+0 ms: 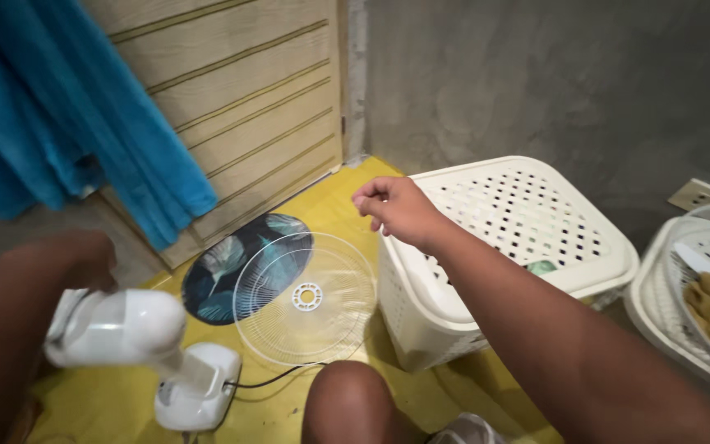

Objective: The person assembles a white pedestal fan by attaching the fan blades to the motor, securing the front grill, and tightening the central nut. The person then attaches the fan head to the stand and places the rear grill on the fan.

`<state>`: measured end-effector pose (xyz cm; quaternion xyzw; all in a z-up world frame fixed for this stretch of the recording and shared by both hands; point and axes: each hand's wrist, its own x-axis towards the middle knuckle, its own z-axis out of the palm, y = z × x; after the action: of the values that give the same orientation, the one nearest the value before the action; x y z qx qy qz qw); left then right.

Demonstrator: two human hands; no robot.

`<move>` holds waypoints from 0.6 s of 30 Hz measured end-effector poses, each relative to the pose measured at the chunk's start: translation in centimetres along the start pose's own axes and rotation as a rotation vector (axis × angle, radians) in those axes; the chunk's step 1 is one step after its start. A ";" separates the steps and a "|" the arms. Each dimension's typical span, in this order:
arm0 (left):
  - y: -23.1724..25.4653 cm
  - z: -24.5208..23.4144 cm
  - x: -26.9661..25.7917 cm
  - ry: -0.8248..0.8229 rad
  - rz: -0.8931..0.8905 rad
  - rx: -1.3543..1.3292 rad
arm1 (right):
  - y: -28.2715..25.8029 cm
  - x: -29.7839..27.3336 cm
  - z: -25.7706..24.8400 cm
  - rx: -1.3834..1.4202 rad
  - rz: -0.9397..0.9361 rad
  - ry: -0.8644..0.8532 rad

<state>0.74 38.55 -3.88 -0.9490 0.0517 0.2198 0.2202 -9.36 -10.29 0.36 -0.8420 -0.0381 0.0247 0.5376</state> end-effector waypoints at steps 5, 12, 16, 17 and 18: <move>-1.1 3.8 1.3 0.112 -0.093 -0.108 | -2.1 0.9 5.4 0.166 -0.065 -0.222; -1.1 5.8 -4.2 0.189 -0.225 -0.364 | -3.9 1.2 13.9 0.222 -0.098 -0.388; 0.5 4.4 -8.1 0.236 -0.293 -0.451 | -3.8 0.5 15.7 0.125 -0.073 -0.429; 0.8 3.6 -8.7 0.226 -0.275 -0.437 | -3.7 0.4 15.6 0.090 -0.072 -0.431; 1.1 2.7 -9.2 0.216 -0.257 -0.423 | -3.6 0.3 15.5 0.078 -0.060 -0.429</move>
<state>-8.82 38.78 -2.49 -0.9906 -0.0931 0.0933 0.0363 -10.47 5.23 -2.90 -0.7944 -0.1755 0.1886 0.5500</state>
